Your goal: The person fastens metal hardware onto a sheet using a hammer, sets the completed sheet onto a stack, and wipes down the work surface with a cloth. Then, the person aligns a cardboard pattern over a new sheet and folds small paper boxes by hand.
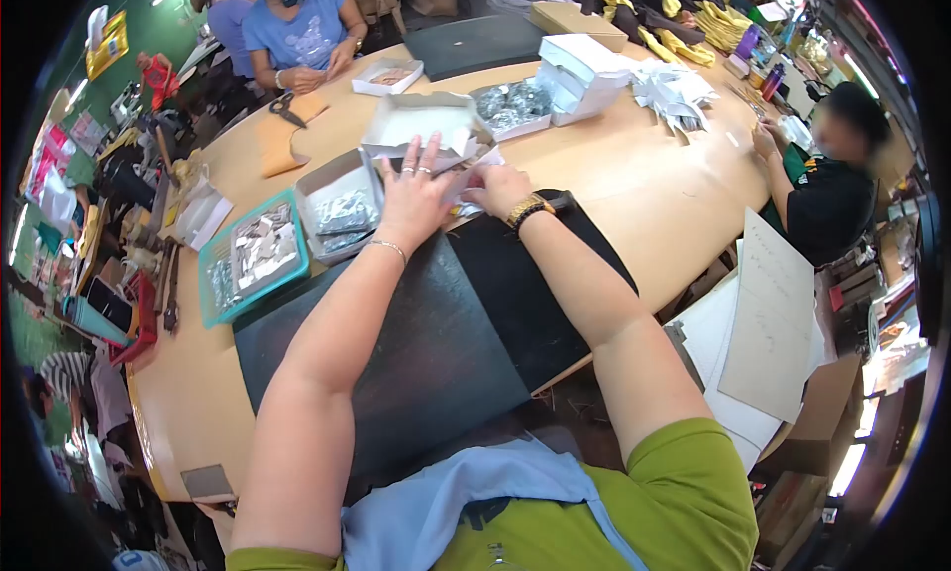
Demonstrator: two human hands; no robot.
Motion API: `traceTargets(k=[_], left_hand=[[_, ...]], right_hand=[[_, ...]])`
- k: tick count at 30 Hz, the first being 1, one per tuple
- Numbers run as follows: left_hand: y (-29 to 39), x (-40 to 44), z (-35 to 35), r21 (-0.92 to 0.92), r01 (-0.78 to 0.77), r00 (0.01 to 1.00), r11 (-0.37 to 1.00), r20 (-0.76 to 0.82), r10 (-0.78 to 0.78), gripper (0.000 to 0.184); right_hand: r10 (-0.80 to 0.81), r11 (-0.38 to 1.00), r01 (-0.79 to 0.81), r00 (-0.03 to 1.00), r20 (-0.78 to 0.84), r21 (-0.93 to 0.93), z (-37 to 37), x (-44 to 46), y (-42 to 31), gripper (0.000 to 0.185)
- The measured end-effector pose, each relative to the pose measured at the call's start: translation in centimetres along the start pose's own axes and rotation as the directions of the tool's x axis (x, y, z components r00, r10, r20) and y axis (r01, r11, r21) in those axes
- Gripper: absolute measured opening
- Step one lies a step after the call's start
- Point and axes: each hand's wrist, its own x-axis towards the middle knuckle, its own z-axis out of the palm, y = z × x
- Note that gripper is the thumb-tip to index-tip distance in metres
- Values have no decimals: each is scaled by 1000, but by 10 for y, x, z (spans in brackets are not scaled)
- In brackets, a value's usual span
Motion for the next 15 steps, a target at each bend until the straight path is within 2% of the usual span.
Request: traceTargets(k=[1, 4, 7, 9, 10, 12, 14, 15], left_hand=[[-3, 7, 9, 28, 37, 999, 999, 27, -37, 45], [-9, 21, 29, 85, 74, 997, 994, 25, -76, 36], [-14, 29, 36, 92, 88, 996, 992, 4, -88, 26], [-15, 38, 35, 89, 103, 994, 991, 36, -107, 25], [-16, 41, 37, 80, 108, 992, 991, 55, -112, 26], [-19, 43, 40, 72, 93, 994, 993, 58, -98, 26], [-23, 45, 46, 66, 77, 995, 995, 55, -80, 28], [-28, 46, 50, 64, 69, 996, 996, 49, -72, 29]], right_hand=[[-24, 1000, 25, 1000, 4, -18, 0, 2, 1, 29], [-135, 990, 136, 990, 34, -34, -4, 8, 8, 26], [-105, 958, 125, 991, 88, -258, -10, 26, 25, 29], [-85, 943, 127, 985, 148, -308, -29, 38, 60, 36], [3, 948, 56, 983, 184, -314, -50, 34, 70, 37], [28, 957, 34, 978, 206, -289, -73, 32, 120, 37], [168, 900, -90, 975, 148, -426, -100, 13, 158, 34], [226, 900, -167, 968, 105, -403, -106, 2, 188, 34]])
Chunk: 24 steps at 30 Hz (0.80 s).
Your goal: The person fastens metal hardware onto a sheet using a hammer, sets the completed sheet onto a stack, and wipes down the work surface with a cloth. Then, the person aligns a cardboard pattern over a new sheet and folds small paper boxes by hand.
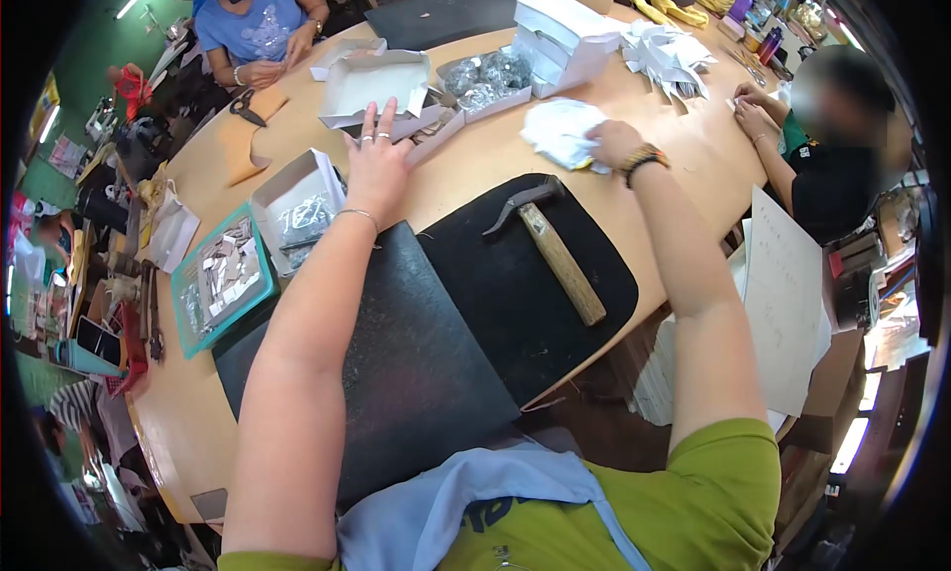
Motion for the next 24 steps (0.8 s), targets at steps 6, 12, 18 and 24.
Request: traceTargets(k=[6, 12, 18, 24], left_hand=[[-4, -2, 2, -92, 19, 998, 996, -62, -25, 50], [57, -25, -44, -255, -43, 999, 966, -29, 36, 64], [115, -101, -106, -426, -157, 951, 891, 180, 253, 63], [48, -231, -175, -350, 138, 932, 926, 362, -1, 54]], right_hand=[[266, 963, -260, 960, 84, -73, -29, -57, 42, 64], [310, 950, -302, 944, -115, 85, 25, -42, -11, 117], [117, 984, -99, 986, -115, 151, 29, -29, -22, 77], [603, 793, -603, 758, -248, 85, 46, -67, 111, 62]])
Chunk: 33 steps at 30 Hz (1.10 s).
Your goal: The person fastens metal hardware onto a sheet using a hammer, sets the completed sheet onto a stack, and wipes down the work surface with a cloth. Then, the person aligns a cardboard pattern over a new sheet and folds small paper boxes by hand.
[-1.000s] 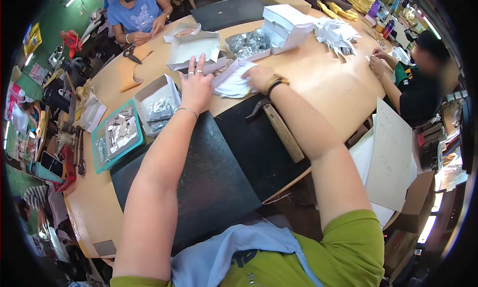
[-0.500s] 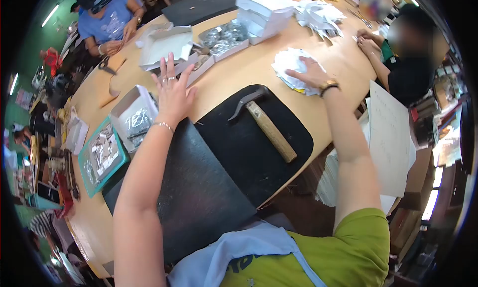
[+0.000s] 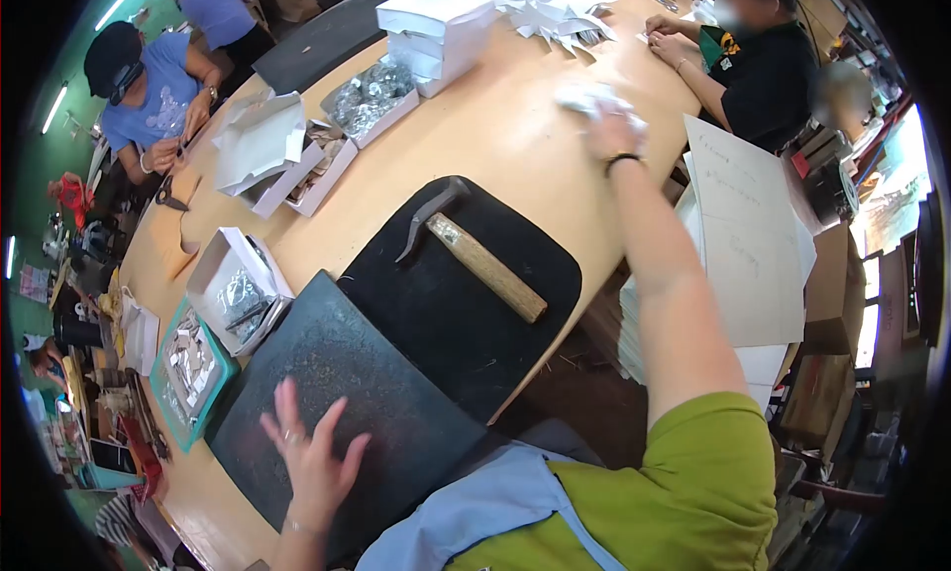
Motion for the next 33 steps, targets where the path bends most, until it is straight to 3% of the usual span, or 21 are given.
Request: traceTargets(k=[1, 3, 5, 7, 8, 9, 11, 14, 16, 18, 20, 21, 24, 26, 27, 28, 31, 33], left_hand=[[-9, -28, -1, 10, 73, 997, 997, -19, -73, 52], [-23, -88, 6, 16, 219, 976, 976, -23, -219, 48], [-23, -109, 8, -1, 293, 956, 956, -23, -293, 45], [-14, -118, 11, -37, 295, 955, 955, -31, -297, 42], [-9, -112, 11, -53, 222, 975, 974, -14, -223, 41], [-4, -91, 8, -71, 146, 989, 987, 1, -147, 40], [10, -43, 5, -111, -64, 997, 992, 32, 68, 36], [43, 39, 22, -209, -414, 899, 886, 58, 433, 36], [69, 91, 50, -197, -599, 786, 776, 40, 617, 47], [97, 139, 71, -62, -656, 749, 752, 71, 659, 55], [110, 172, 94, 12, -646, 764, 764, 21, 645, 58], [109, 184, 105, 36, -660, 751, 751, 18, 660, 53], [107, 198, 99, 61, -715, 699, 697, 37, 714, 42], [101, 199, 86, 97, -729, 683, 677, 60, 728, 31], [97, 198, 77, 20, -748, 664, 664, 31, 747, 30], [91, 194, 68, -107, -708, 705, 698, -44, 708, 30], [79, 169, 48, -415, -588, 808, 694, -267, 526, 37], [73, 139, 33, -472, -598, 800, 648, -397, 449, 37]], right_hand=[[102, 991, -104, 994, -33, -81, 19, 27, 32, 59], [301, 949, -268, 926, 227, -166, -29, 30, 39, 59], [153, 963, -207, 947, 281, 174, -17, 49, 51, 61], [107, 986, -131, 972, 211, 107, 10, 51, 15, 59], [83, 993, -96, 981, 175, 69, 17, 46, -8, 58], [19, 986, -42, 990, 142, 164, 22, 43, -37, 57], [-177, 971, 147, 972, 156, 187, 13, 19, -100, 59], [-527, 805, 432, 835, 157, 406, 16, -14, -171, 73], [-635, 741, 506, 742, 215, 442, 3, -41, -194, 77], [-622, 708, 398, 743, 248, 583, -3, -57, -186, 77], [-694, 617, 418, 688, 212, 667, 12, -42, -170, 78], [-702, 556, 293, 667, 249, 778, 13, -39, -157, 78], [-616, 581, 135, 718, 326, 802, 24, -28, -151, 76], [-549, 651, 164, 776, 311, 741, 10, -40, -159, 71], [-527, 678, 198, 803, 279, 708, 8, -44, -167, 70], [-506, 703, 232, 827, 244, 672, 5, -49, -176, 69], [-558, 741, 330, 786, 264, 585, 6, -74, -220, 67], [-703, 660, 438, 646, 297, 610, -6, -110, -251, 71]])
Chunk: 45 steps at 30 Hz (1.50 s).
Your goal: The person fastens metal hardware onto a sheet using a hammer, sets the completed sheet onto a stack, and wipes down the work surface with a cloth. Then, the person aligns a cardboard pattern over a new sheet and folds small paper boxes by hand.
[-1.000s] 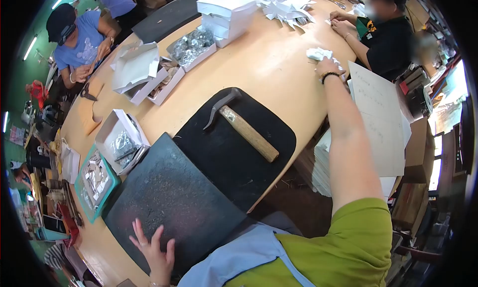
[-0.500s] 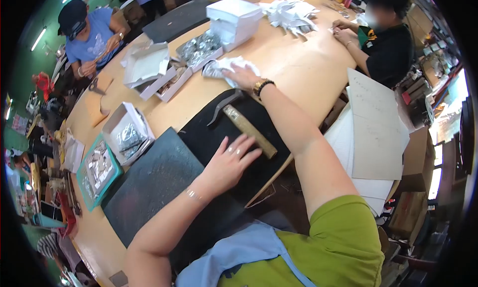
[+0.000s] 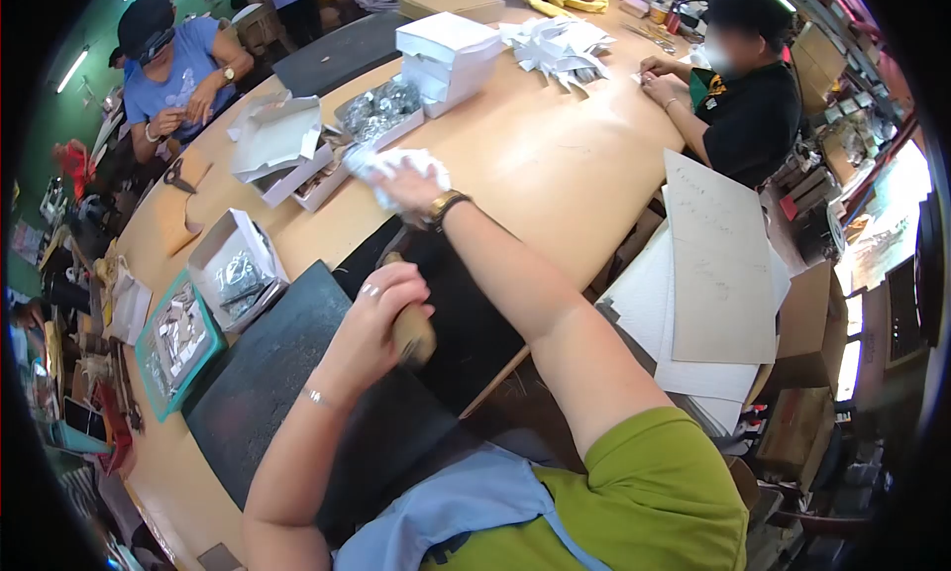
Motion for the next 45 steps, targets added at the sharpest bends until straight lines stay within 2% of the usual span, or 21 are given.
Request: traceTargets(k=[4, 9, 11, 12, 14, 15, 19, 21, 23, 25, 27, 28, 30, 32, 34, 35, 37, 38, 41, 43, 45], left_hand=[[27, -47, -36, 38, -74, 991, 997, -110, 77, 40], [46, -63, -63, 211, -13, 1000, 977, 8, 12, 40], [38, -63, -64, 204, -18, 999, 979, 30, 12, 40], [36, -63, -66, 212, -16, 999, 977, 52, 5, 40], [29, -61, -69, 234, -23, 998, 972, 62, 9, 38], [24, -58, -69, 239, -30, 998, 970, 66, 15, 37], [0, -32, -68, 246, -120, 991, 962, 89, 101, 40], [-21, -19, -63, 280, -155, 984, 947, 124, 124, 41], [-36, -4, -56, 342, -151, 978, 927, 185, 92, 40], [-52, 10, -48, 395, -180, 969, 901, 226, 95, 37], [-74, 21, -33, 447, -220, 963, 867, 243, 119, 35], [-82, 26, -26, 475, -223, 962, 851, 246, 115, 33], [-96, 32, -15, 535, -227, 962, 814, 255, 100, 29], [-108, 36, -6, 549, -203, 959, 811, 280, 50, 27], [-117, 40, -5, 534, -159, 959, 830, 284, 0, 29], [-120, 40, -5, 505, -127, 960, 854, 281, -23, 31], [-122, 38, -3, 476, -83, 952, 875, 296, -71, 34], [-120, 38, -4, 479, -76, 945, 874, 315, -91, 34], [-105, 42, -7, 499, 10, 876, 867, 413, -248, 47], [-96, 32, -1, 482, 57, 895, 874, 364, -259, 56], [-81, 24, 0, 483, 113, 872, 868, 370, -320, 61]], right_hand=[[-277, 959, 279, 960, 43, -46, 51, -6, -57, 71], [-562, 815, 580, 799, 215, -23, 101, 7, -80, 57], [-506, 853, 522, 830, 237, -7, 68, -28, -83, 50], [-627, 775, 631, 773, 98, -22, 73, -30, -62, 44], [-379, 921, 349, 904, 198, 171, 51, -57, -51, 38], [-361, 917, 342, 931, 61, 203, 48, -81, -38, 44], [-429, 895, 440, 894, 129, -74, 17, -182, -14, 45], [-435, 890, 454, 872, 225, -36, -2, -228, -8, 42], [-423, 901, 345, 835, 351, 263, -34, -257, -11, 38], [78, 985, -166, 698, 712, 55, -74, -263, -7, 38], [122, 911, -227, 946, 302, 343, -90, -274, 11, 41], [92, 843, -57, 995, -38, 535, -79, -269, 34, 40], [157, 845, 20, 946, -283, 535, -89, -258, 44, 38], [74, 987, -10, 914, -399, 159, -68, -248, 75, 34], [-192, 926, 25, 890, -413, -377, -25, -246, 89, 31], [-251, 915, 146, 936, -247, -377, -23, -253, 72, 32], [-23, 999, 20, 995, -99, -25, -46, -251, 49, 36], [0, 992, 27, 977, -215, 119, -55, -240, 55, 38], [-123, 990, 77, 873, -471, -116, -76, -202, 57, 43], [-236, 868, 22, 898, -372, -496, -67, -171, 71, 45], [-229, 851, 94, 952, -204, -516, -38, -147, 100, 48]])
